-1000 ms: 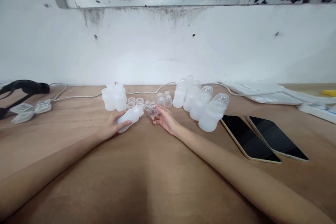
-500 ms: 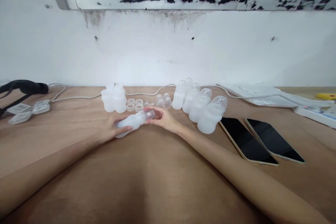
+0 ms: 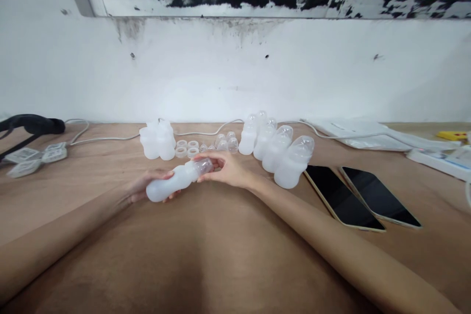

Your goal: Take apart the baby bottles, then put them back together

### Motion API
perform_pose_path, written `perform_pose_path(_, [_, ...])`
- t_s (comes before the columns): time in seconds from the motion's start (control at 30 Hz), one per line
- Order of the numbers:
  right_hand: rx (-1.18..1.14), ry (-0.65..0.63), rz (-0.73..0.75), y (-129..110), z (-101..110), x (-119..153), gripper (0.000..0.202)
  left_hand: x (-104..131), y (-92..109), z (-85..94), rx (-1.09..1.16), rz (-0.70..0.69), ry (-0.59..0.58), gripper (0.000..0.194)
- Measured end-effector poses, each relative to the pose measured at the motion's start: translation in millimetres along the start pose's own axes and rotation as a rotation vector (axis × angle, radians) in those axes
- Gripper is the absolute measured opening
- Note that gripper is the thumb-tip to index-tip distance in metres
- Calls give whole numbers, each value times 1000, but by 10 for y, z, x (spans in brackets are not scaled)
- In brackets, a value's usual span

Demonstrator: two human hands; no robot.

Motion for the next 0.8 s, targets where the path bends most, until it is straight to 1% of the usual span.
perform_pose_path(0.07, [66,-3,-14,0,24,-5,46,20,33,-23,-144,-86,55,38])
perform_pose_path(0.17, [222,-10,20,-57,97,-11,46,2,54,-55,-352,-280,128,38])
perform_pose_path(0.27, [371,39,107,-246,238,12,42,-75,19,-18,-391,-507,154,46])
perform_pose_path(0.33, [452,124,92,-383,370,46,44,-132,-28,43,-397,-587,168,51])
perform_pose_path(0.37, [504,165,50,-430,441,66,47,-155,-52,77,-412,-596,189,52])
perform_pose_path(0.43, [653,239,-82,-462,582,104,48,-180,-86,132,-450,-578,239,53])
perform_pose_path(0.53, [884,297,-317,-354,748,150,42,-180,-96,161,-453,-544,285,53])
perform_pose_path(0.6, [978,290,-450,-228,812,165,39,-176,-88,157,-433,-537,294,53])
perform_pose_path(0.7, [1071,261,-591,-64,855,163,37,-179,-85,148,-428,-532,296,52])
perform_pose_path(0.73, [1097,256,-625,-27,862,158,38,-182,-87,148,-428,-533,296,51])
perform_pose_path(0.8, [1149,250,-646,20,868,144,40,-185,-92,151,-424,-535,300,51])
Point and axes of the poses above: each hand's wrist, its own x-axis away from the middle knuckle, its own z-axis out of the back of the hand, y = z × x, the point moved 2 cm from there along -x, towards the middle knuckle, and after that the axes turned 15 degrees about x, right-handed, at the moved point
